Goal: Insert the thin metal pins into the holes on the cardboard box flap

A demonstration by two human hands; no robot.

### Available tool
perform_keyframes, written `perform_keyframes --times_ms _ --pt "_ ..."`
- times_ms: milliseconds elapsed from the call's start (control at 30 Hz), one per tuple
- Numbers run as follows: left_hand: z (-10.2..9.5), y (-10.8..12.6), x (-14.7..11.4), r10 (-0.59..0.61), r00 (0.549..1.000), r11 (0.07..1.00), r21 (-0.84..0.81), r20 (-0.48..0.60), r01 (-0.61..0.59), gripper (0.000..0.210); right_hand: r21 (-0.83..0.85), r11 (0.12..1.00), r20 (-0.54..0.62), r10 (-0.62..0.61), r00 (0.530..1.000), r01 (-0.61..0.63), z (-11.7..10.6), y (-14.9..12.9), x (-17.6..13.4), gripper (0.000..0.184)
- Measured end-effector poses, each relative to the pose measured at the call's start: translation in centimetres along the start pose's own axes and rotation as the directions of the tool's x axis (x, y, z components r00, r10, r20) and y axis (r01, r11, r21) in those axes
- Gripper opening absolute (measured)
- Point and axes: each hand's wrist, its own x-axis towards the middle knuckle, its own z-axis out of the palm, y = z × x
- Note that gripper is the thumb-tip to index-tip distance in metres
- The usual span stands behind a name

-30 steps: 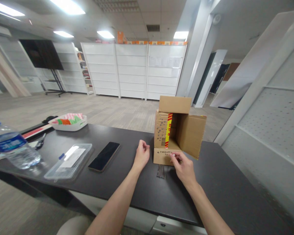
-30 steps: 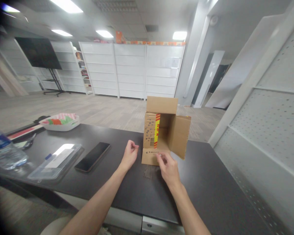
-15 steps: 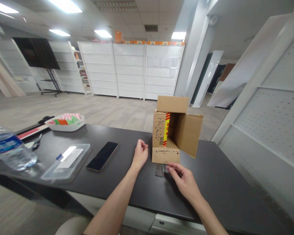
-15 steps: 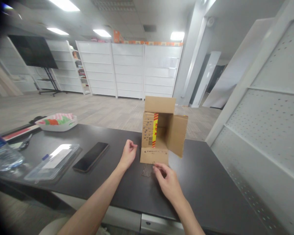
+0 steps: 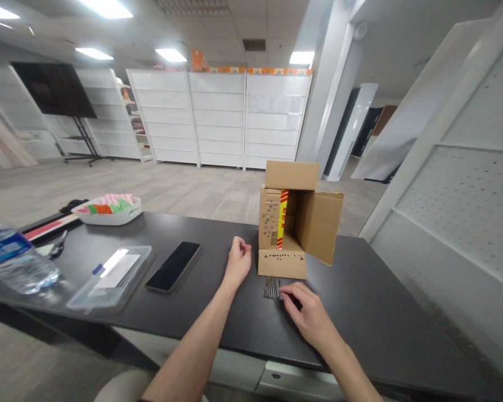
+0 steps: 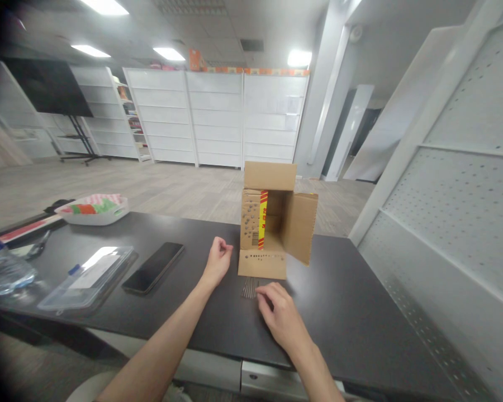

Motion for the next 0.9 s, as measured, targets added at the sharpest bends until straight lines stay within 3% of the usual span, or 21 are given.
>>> perform_keyframes --times_ms 900 --pt "0.13 0.28 0.02 -0.011 1.0 1.0 -0.023 0.008 0.011 0.016 -0.156 0.988 0.111 0.008 0.994 0.009 0.19 0.34 0.16 0.016"
